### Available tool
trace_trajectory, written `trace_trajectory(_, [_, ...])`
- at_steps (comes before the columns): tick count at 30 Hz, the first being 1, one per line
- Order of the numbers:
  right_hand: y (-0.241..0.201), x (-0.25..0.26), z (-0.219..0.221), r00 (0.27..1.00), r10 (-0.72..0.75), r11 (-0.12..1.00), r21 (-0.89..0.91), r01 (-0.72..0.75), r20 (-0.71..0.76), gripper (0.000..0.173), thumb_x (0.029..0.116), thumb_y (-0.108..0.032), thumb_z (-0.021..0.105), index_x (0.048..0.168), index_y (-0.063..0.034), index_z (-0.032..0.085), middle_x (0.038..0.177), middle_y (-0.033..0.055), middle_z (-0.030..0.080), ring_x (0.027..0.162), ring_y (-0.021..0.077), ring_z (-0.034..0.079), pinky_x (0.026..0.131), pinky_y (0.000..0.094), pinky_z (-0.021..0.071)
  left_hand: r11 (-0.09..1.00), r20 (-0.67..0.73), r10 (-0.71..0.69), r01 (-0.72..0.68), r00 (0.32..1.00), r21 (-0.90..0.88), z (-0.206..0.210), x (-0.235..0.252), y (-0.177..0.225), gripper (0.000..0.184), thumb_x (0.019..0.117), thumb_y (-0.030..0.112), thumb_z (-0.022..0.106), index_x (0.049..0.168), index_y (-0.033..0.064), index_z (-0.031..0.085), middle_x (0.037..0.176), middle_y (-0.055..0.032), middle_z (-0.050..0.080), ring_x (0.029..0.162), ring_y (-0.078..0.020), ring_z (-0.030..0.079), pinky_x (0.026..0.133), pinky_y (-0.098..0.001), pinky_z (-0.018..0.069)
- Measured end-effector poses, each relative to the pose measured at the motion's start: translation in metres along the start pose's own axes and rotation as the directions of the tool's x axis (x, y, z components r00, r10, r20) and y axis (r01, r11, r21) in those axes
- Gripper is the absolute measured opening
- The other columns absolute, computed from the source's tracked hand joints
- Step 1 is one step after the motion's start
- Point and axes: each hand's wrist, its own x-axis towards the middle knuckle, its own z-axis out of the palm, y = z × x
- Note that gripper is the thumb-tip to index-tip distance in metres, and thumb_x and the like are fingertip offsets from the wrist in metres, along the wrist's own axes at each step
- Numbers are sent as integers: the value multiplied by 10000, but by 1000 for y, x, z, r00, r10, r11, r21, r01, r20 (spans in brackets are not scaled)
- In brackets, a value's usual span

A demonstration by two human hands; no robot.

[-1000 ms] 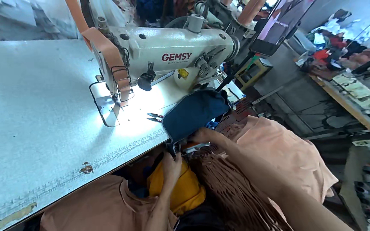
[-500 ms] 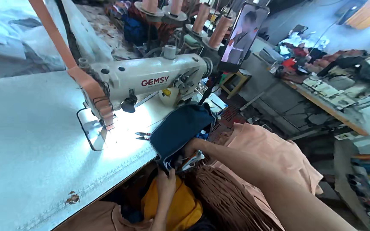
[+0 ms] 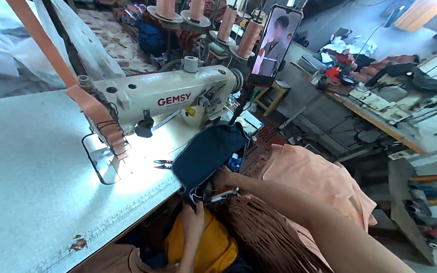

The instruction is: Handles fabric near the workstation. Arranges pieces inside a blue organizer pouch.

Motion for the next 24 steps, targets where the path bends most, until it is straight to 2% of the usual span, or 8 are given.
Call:
trace_trajectory(3, [2, -4, 0, 994, 82, 989, 133, -71, -77, 487, 973, -343, 610, 1284, 32, 627, 1358, 286, 589, 1284, 467, 547, 1006, 681, 424, 1000, -13, -2, 2, 1000, -20, 2, 4, -6, 521, 1030, 258, 548, 1458, -16, 433, 1087, -174, 690, 864, -235, 732, 803, -439, 621])
trace_trajectory(6, [10, -3, 3, 974, 148, 942, 323, -87, -170, 542, 967, -409, 622, 1297, 21, 627, 1344, 269, 613, 1283, 436, 570, 1040, 642, 443, 1000, -15, -6, 5, 1000, -30, 2, 5, -9, 496, 1035, 248, 524, 1443, -23, 444, 1052, -164, 691, 820, -216, 731, 774, -422, 628])
trace_trajectory(10, [25, -15, 4, 921, -19, 893, 407, 191, -390, 426, 993, -342, 639, 1260, -11, 664, 1274, 236, 662, 1245, 390, 611, 1073, 610, 454, 1000, -4, -7, 7, 1000, -24, 0, 6, -5, 393, 1054, 225, 518, 1339, -45, 517, 926, -106, 720, 744, -164, 729, 724, -366, 634])
trace_trajectory(12, [37, -30, 6, 852, -32, 874, 399, 278, -523, 343, 994, -294, 617, 1166, -13, 713, 1181, 210, 707, 1175, 360, 655, 1046, 577, 486, 999, 4, -14, 14, 1000, -34, -2, 6, -3, 370, 1053, 219, 517, 1311, -46, 532, 906, -92, 720, 728, -149, 728, 715, -347, 635])
trace_trajectory(14, [52, -44, 12, 789, 57, 895, 382, 231, -612, 321, 998, -270, 563, 1018, -3, 739, 1060, 192, 733, 1077, 342, 693, 975, 536, 526, 999, 4, -21, 21, 1000, -39, -2, 6, -3, 360, 1051, 216, 516, 1306, -38, 536, 912, -89, 720, 721, -143, 728, 708, -339, 636])
trace_trajectory(18, [96, -48, 15, 764, 332, 913, 393, -112, -553, 311, 1015, -177, 496, 1133, 33, 691, 1241, 217, 659, 1245, 365, 603, 1057, 501, 487, 998, 13, -30, 30, 999, -47, -1, 3, -1, 355, 1054, 204, 509, 1316, -34, 531, 929, -97, 716, 723, -141, 730, 707, -334, 638])
trace_trajectory(22, [114, -33, -10, 854, 455, 874, 312, -373, -252, 308, 970, -175, 587, 1127, 73, 680, 1253, 286, 653, 1213, 463, 608, 991, 656, 468, 1000, 15, 1, -1, 1000, -30, 1, 0, 0, 343, 1045, 186, 512, 1295, -45, 553, 922, -116, 718, 743, -169, 729, 730, -365, 629])
trace_trajectory(24, [117, -27, -18, 857, 495, 842, 321, -433, -142, 382, 968, -208, 599, 1197, 91, 661, 1316, 302, 622, 1260, 482, 574, 1031, 682, 425, 1000, 0, 12, -12, 1000, -27, 0, -2, 0, 340, 1042, 173, 515, 1295, -52, 551, 913, -121, 724, 741, -177, 735, 726, -369, 631])
